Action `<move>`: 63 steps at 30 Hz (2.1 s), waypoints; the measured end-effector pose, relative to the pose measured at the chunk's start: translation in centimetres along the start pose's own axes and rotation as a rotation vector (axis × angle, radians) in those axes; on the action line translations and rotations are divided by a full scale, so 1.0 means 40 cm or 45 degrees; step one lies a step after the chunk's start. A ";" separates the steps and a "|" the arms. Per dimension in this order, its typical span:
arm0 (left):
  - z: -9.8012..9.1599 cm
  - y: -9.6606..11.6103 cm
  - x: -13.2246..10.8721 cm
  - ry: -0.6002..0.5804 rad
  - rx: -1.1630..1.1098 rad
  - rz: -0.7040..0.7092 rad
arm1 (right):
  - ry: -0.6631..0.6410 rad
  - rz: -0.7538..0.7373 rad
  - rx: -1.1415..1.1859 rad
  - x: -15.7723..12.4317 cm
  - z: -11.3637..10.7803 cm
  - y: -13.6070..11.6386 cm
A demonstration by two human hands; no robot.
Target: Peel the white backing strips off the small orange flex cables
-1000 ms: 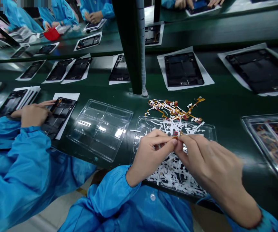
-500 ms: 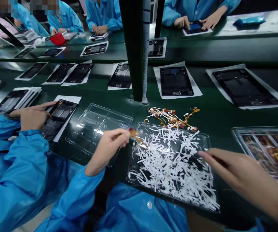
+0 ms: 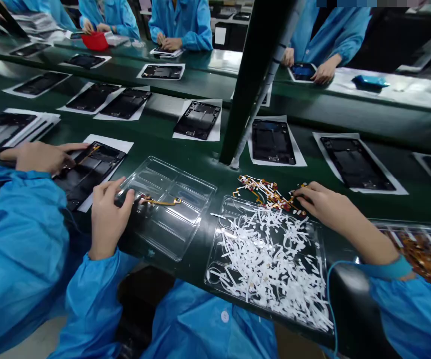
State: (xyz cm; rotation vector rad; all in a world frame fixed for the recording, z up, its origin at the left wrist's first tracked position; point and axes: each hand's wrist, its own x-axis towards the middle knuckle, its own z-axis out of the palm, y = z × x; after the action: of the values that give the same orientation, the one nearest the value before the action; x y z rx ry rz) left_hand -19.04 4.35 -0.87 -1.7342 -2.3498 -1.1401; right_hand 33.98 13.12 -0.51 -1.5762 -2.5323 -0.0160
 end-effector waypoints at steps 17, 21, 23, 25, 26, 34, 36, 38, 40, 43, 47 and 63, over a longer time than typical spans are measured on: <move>0.079 0.456 -0.322 -0.806 -1.273 0.031 | 0.192 0.236 0.548 -0.150 -0.209 -0.193; 0.167 0.553 -0.353 -1.013 -1.625 -0.265 | 0.072 0.200 0.842 -0.219 -0.203 -0.302; 0.179 0.570 -0.346 -0.979 -1.609 -0.209 | 0.063 0.198 0.892 -0.244 -0.190 -0.326; 0.173 0.575 -0.335 -0.912 -1.498 -0.031 | 0.136 0.246 0.876 -0.262 -0.177 -0.336; 0.166 0.576 -0.331 -0.879 -1.449 0.064 | 0.175 0.268 0.859 -0.267 -0.173 -0.340; 0.159 0.576 -0.352 -0.609 -1.303 0.323 | 0.280 0.358 0.927 -0.265 -0.160 -0.357; 0.165 0.577 -0.356 -0.554 -1.288 0.322 | 0.290 0.383 0.997 -0.265 -0.148 -0.356; 0.168 0.580 -0.356 -0.521 -1.256 0.353 | 0.291 0.385 1.090 -0.266 -0.137 -0.354; 0.170 0.585 -0.352 -0.520 -1.216 0.374 | 0.286 0.407 1.188 -0.270 -0.129 -0.354; 0.173 0.591 -0.341 -0.564 -1.176 0.401 | 0.253 0.465 1.268 -0.274 -0.125 -0.355; 0.180 0.593 -0.337 -0.564 -1.142 0.420 | 0.254 0.496 1.234 -0.270 -0.122 -0.358; 0.191 0.579 -0.356 -0.289 -0.830 0.671 | 0.304 0.488 1.081 -0.261 -0.106 -0.395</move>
State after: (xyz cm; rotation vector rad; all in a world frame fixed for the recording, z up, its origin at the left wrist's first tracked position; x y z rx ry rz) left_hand 8.80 -0.38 0.26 -2.5779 -1.4892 -1.7735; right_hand 24.91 -3.60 3.39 -1.5041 -1.6476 0.7521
